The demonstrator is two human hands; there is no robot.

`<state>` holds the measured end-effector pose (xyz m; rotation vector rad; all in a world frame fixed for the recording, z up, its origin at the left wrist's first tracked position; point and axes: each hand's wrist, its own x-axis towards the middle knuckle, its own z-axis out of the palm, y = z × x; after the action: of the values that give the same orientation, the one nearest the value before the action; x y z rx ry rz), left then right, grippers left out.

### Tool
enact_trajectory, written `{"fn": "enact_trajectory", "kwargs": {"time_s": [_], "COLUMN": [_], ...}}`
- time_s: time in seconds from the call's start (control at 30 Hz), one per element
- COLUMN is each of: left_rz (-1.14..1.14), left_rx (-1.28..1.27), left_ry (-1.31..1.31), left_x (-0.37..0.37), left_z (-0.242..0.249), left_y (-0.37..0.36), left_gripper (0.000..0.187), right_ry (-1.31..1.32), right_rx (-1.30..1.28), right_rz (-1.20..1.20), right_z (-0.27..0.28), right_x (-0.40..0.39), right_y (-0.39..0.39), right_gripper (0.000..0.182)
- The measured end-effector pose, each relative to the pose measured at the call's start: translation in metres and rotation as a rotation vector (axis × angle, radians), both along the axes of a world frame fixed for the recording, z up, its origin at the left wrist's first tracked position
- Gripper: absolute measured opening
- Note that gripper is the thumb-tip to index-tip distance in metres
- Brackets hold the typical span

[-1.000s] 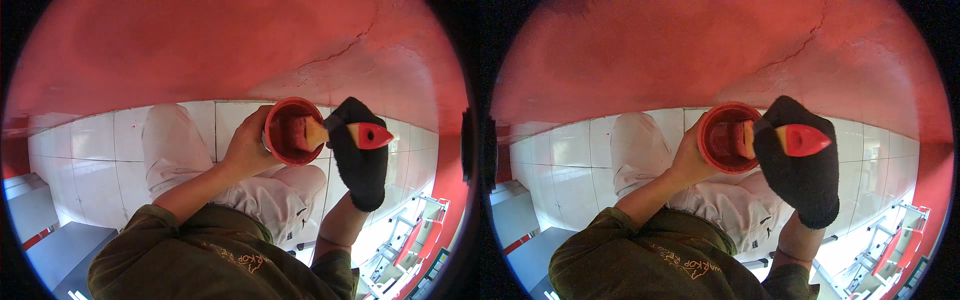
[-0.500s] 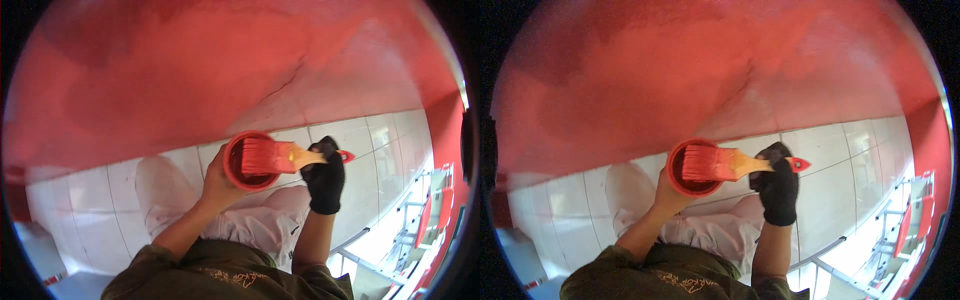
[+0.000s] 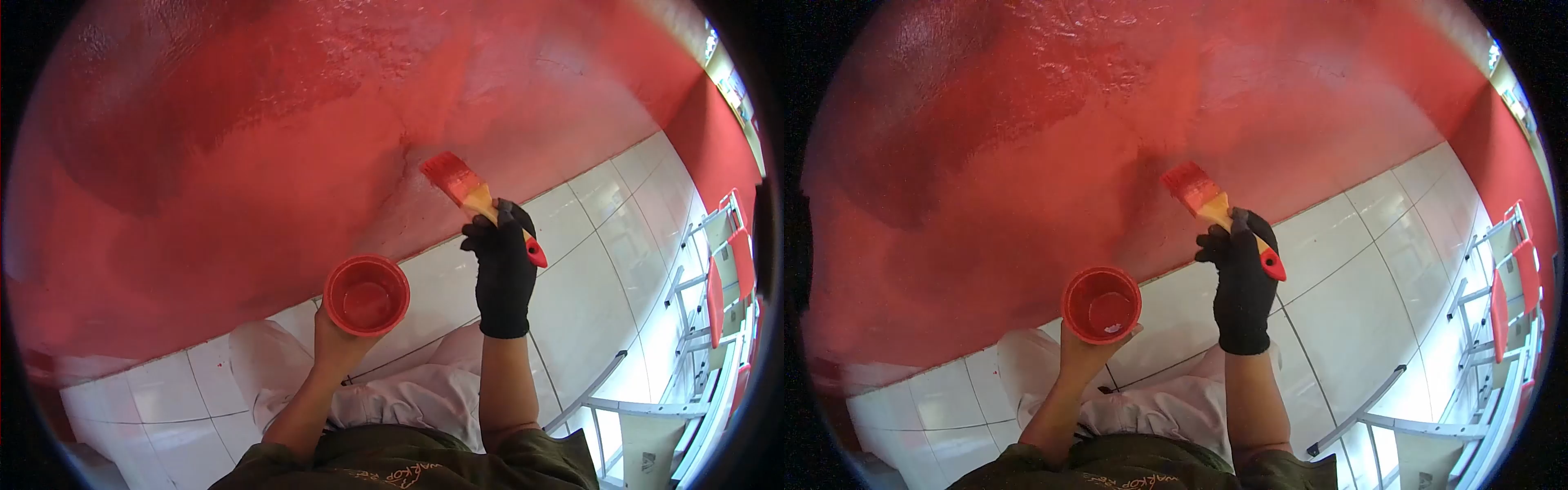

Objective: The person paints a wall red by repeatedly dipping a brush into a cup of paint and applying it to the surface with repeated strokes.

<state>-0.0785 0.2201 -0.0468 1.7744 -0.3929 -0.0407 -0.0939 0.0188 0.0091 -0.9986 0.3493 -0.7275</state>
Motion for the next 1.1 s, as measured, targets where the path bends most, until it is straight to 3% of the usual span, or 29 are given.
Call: {"fn": "enact_trajectory", "kwargs": {"time_s": [0.17, 0.4, 0.5, 0.63, 0.7, 0.83, 1.0, 1.1], "left_rz": [0.019, -0.009, -0.03, -0.018, -0.013, -0.018, -0.003, -0.002], "left_rx": [-0.034, -0.049, -0.049, -0.024, -0.011, 0.014, -0.053, -0.038], "left_ry": [-0.028, 0.025, 0.044, 0.025, 0.025, 0.039, 0.053, 0.045], "left_x": [-0.001, -0.004, -0.006, -0.007, -0.007, -0.007, -0.01, -0.012], "left_z": [0.003, 0.003, 0.007, 0.008, 0.009, 0.007, 0.005, 0.006], "left_y": [-0.003, 0.0, 0.0, 0.002, 0.004, 0.007, 0.0, 0.001], "left_gripper": [0.07, 0.066, 0.067, 0.068, 0.069, 0.07, 0.07, 0.07], "right_ry": [-0.083, -0.344, -0.432, -0.248, -0.227, -0.127, -0.265, -0.354], "right_rx": [-0.12, -0.243, -0.122, -0.111, -0.006, -0.034, -0.177, -0.222], "right_rz": [-0.017, -0.121, -0.084, -0.071, -0.075, -0.191, -0.127, -0.174], "right_z": [0.016, 0.09, 0.069, -0.022, -0.038, -0.033, 0.035, 0.045], "right_x": [0.027, 0.048, 0.049, 0.05, 0.036, 0.028, 0.053, 0.051], "right_y": [0.003, 0.002, 0.006, 0.023, 0.029, 0.023, 0.01, 0.008], "right_gripper": [0.031, 0.03, 0.031, 0.029, 0.028, 0.027, 0.022, 0.022]}}
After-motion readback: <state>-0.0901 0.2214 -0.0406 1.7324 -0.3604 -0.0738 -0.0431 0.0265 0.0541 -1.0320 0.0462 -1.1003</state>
